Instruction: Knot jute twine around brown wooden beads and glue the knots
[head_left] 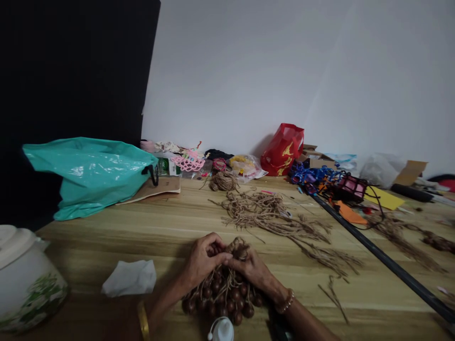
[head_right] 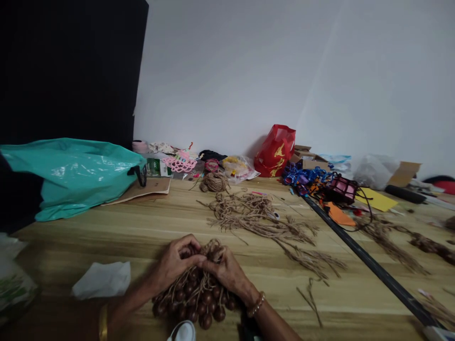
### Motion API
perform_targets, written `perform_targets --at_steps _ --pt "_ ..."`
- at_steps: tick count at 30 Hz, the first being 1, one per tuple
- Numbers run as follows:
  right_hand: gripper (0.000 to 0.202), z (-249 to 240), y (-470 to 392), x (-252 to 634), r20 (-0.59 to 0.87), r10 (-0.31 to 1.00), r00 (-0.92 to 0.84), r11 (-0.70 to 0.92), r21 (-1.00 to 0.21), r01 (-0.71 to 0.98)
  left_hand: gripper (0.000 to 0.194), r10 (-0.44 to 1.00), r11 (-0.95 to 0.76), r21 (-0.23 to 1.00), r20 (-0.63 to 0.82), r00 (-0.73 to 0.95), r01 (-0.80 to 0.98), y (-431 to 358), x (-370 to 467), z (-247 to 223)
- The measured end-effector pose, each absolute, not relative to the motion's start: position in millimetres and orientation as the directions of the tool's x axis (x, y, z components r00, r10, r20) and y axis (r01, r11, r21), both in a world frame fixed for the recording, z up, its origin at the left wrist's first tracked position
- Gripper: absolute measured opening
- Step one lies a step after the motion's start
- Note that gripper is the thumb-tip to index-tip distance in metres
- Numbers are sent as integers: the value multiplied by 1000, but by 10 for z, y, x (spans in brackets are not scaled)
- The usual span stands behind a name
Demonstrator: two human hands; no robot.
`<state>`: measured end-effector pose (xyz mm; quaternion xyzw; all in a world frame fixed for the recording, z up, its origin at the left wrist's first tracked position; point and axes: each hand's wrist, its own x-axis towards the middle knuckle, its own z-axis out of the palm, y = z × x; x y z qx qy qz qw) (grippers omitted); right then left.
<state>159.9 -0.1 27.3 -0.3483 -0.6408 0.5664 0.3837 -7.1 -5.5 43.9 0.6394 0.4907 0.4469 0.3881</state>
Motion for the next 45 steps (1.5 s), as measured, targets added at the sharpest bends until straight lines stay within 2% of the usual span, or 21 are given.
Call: perform_targets --at_steps 2,4,7,11,19,26,33,36,38,41,45 --pt "36 305 -18 1612 66 879 -472 67 -998 -13 20 961 -256 907 201 190 334 -27 -146 447" --pt "36 321 -23 1629 27 886 -463 23 -1000 -15 21 947 -263 872 152 282 413 10 -247 426" --pt "36 320 -14 1647 -18 905 -426 -20 -1000 -1 19 940 -287 819 142 310 496 52 -367 341" --pt "32 322 3 1654 12 906 -423 14 -1000 2 18 950 -289 820 181 256 494 54 -377 265" --pt "35 284 3 1652 -30 919 -393 -26 -1000 16 14 937 -292 834 151 314 469 70 -323 329" --pt "33 324 13 1680 60 910 -411 75 -997 20 19 925 -332 839 200 324 431 77 -355 360" --pt "36 374 41 1764 -17 864 -503 -2 -1000 30 21 942 -262 879 143 302 399 135 -407 345" --pt "38 339 76 1756 19 886 -463 47 -998 50 34 932 -229 915 108 345 331 144 -420 290" --pt "41 312 89 1735 69 901 -428 100 -994 52 42 951 -203 910 95 295 362 126 -406 245" --pt "42 241 90 1703 130 909 -396 166 -985 57 41 979 -187 851 122 160 492 81 -352 187" --pt "34 123 83 1684 294 882 -368 359 -925 123 29 961 -267 787 170 219 556 44 -286 180"
